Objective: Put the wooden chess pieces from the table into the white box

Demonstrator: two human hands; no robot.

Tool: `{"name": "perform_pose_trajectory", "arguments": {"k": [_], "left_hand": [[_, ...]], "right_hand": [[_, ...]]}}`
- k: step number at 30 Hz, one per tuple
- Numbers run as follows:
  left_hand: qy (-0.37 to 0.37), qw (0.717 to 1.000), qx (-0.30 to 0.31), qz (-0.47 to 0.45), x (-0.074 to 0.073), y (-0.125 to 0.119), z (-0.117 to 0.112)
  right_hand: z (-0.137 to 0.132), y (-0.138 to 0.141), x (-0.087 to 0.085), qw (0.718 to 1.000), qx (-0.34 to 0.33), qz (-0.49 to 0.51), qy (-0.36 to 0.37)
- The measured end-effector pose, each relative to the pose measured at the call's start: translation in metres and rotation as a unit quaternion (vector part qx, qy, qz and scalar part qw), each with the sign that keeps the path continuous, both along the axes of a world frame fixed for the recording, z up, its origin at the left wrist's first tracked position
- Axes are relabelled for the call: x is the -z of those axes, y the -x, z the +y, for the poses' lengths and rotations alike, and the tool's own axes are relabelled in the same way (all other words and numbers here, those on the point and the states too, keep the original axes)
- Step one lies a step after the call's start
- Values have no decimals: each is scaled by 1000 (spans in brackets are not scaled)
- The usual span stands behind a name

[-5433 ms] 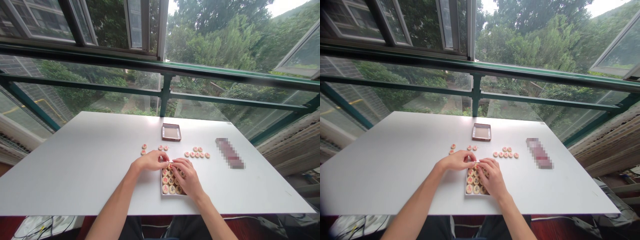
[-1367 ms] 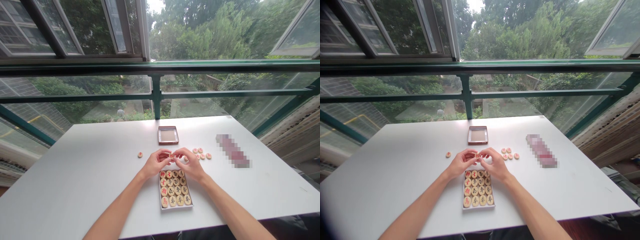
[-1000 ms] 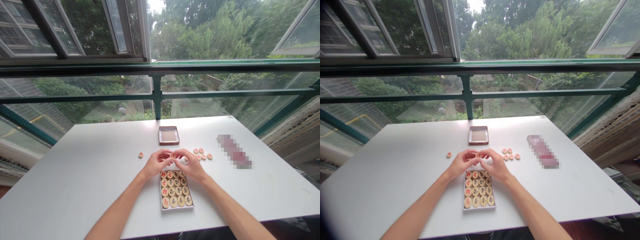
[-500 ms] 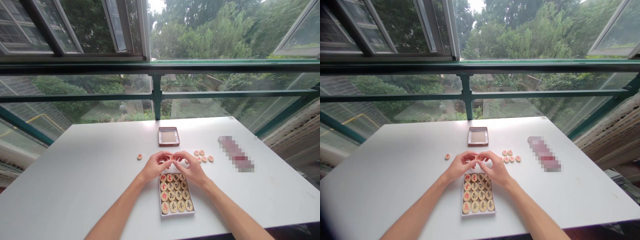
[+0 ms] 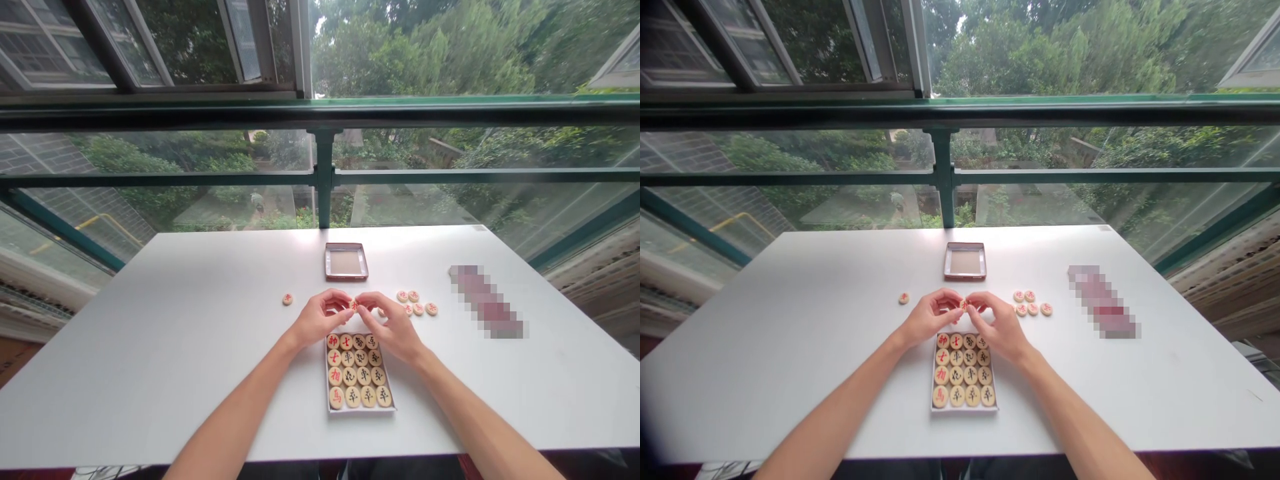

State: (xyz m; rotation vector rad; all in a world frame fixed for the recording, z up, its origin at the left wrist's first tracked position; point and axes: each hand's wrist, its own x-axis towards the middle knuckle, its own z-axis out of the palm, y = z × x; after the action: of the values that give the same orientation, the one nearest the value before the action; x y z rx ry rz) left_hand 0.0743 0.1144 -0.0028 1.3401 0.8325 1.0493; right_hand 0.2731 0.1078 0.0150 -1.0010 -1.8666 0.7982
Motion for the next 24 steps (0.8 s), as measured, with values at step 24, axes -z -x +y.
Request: {"name": "perform_pose_trajectory", "arguments": {"k": [24], "left_hand": [[-5,1000,2,-15,-3,-1,-1]], "right_hand": [[-2,0,0,1000,9,-6,5]]}}
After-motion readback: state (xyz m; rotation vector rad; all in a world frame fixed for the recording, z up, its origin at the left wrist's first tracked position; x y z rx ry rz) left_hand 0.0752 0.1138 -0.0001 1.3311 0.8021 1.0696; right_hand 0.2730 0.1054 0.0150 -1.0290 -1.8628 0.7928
